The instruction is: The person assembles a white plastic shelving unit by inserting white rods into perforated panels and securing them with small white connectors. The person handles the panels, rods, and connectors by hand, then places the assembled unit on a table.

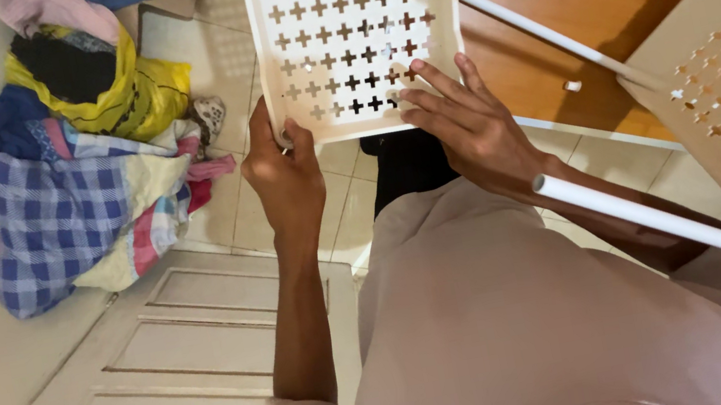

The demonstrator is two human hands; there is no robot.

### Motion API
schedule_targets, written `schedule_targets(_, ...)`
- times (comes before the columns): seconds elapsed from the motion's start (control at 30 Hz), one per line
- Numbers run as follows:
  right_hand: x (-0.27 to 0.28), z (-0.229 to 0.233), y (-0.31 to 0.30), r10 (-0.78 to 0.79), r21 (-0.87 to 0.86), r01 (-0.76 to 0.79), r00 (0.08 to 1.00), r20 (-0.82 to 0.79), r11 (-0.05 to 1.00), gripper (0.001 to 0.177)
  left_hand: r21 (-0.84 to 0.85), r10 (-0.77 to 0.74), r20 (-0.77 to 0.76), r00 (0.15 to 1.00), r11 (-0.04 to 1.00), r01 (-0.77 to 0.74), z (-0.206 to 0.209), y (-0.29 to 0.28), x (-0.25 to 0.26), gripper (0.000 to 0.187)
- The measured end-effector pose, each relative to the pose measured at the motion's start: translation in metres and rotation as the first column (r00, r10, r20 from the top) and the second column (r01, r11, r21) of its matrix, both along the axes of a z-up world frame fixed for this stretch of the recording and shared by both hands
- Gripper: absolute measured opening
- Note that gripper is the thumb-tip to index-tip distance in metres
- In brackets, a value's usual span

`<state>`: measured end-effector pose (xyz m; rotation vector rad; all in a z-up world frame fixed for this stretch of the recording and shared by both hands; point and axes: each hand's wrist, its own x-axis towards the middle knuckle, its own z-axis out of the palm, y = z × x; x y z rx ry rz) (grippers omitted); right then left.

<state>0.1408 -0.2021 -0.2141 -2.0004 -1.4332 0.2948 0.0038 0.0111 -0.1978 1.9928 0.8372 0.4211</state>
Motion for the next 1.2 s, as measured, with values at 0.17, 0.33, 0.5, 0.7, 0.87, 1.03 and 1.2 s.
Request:
schedule_targets(0.17,-0.013,0.009,0.002,-0.109,0.084,0.105,0.993,0.041,0.991,0.030,-0.039,0.060,-0.008,0.998,0.997,-0.060,0.015,-0.001,-0.006,0.032)
schedule_targets(0.33,-0.018,0.030,0.003,-0.185,0.089,0.193,0.979,-0.089,0.977,0.043,-0.056,0.088,-0.008,0.996,0.995,-0.088,0.041,-0.001,-0.015,0.028)
schedule_targets(0.5,-0.022,0.054,0.005,-0.190,0.035,0.196,0.973,-0.128,0.980,0.060,0.009,0.083,0.002,0.997,0.997,-0.083,0.069,0.000,-0.022,0.027)
schedule_targets(0.7,-0.030,0.081,0.008,-0.131,0.039,0.149,0.946,-0.298,0.988,0.059,0.019,0.111,-0.045,0.993,0.994,-0.110,0.098,0.004,-0.031,0.028)
schedule_targets(0.87,-0.036,0.102,0.016,-0.107,0.072,0.133,0.952,-0.287,0.988,0.056,0.004,0.162,-0.087,0.983,0.987,-0.162,0.125,0.011,-0.040,0.026)
schedule_targets(1.03,-0.040,0.127,0.024,-0.094,0.169,0.140,0.962,-0.255,0.976,0.050,0.016,0.190,-0.174,0.966,0.982,-0.190,0.151,0.022,-0.046,0.021)
schedule_targets(1.2,-0.039,0.148,0.029,-0.145,0.079,0.187,0.915,-0.376,0.979,0.040,-0.010,0.193,-0.153,0.969,0.980,-0.197,0.171,0.023,-0.048,0.022)
